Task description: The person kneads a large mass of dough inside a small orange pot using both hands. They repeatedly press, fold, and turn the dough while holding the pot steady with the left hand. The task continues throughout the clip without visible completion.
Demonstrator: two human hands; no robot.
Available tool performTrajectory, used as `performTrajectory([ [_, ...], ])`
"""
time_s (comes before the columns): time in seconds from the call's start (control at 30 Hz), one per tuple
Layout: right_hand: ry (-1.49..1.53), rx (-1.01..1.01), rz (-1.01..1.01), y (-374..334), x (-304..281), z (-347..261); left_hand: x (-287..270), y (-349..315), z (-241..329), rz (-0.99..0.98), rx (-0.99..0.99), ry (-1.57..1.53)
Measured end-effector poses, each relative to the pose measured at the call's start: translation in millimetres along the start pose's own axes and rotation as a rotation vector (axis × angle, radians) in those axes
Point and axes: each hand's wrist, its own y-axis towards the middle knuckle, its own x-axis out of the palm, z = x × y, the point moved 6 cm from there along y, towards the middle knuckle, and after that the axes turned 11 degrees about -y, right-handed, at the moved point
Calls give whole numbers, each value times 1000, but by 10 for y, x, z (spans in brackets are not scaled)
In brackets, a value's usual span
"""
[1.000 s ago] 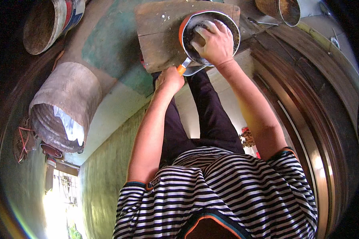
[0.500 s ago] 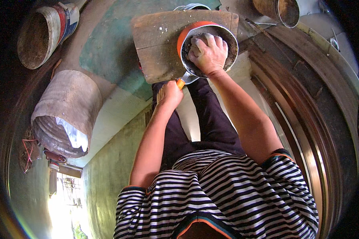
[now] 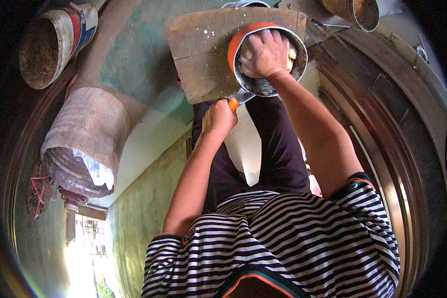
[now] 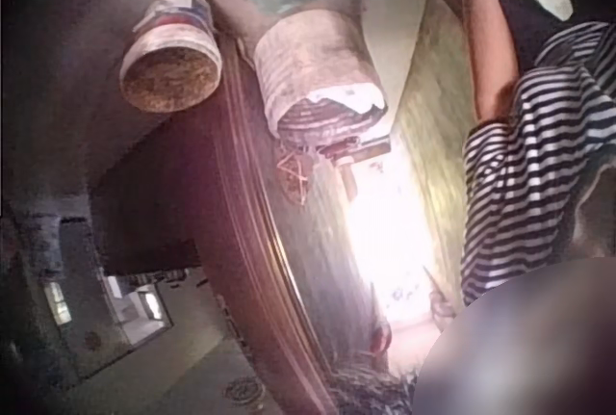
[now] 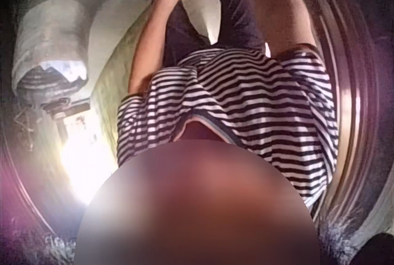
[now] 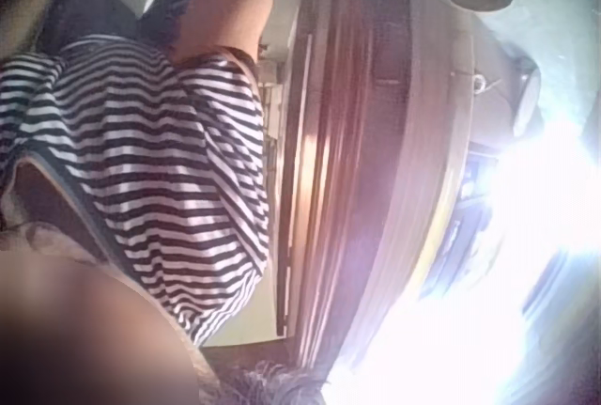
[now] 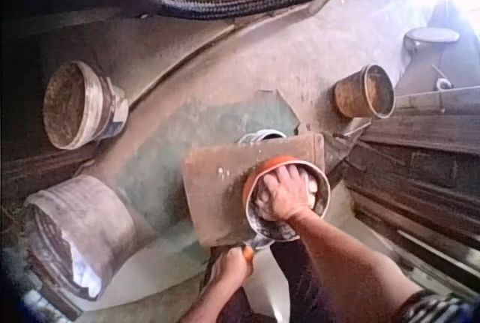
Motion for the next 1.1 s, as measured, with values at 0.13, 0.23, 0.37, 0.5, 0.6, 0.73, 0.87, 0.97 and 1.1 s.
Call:
performTrajectory([
  [0.13,-5,-23,9,37,2,11,22,23,-34,69,30,-16],
  [0.23,-26,-7,-16,17,-19,37,0,-8,37,111,21,21],
  [0.37,25,-192,24,27,65,22,-46,-60,53,153,-21,20],
  [0.5,132,-423,-161,190,24,237,-17,75,-117,219,108,29],
  [0.6,516,-498,141,94,-174,394,-27,160,-74,110,-3,70],
  [0.73,747,-555,476,-91,-479,403,-44,123,-42,67,-22,109],
  [0.87,233,-485,-265,-49,-638,49,-132,-3,67,67,-78,91],
  [0.97,115,-275,-531,-103,-669,153,-89,4,37,37,-87,64],
  [1.1,231,-292,-218,-145,-992,186,-119,22,16,49,-88,86],
])
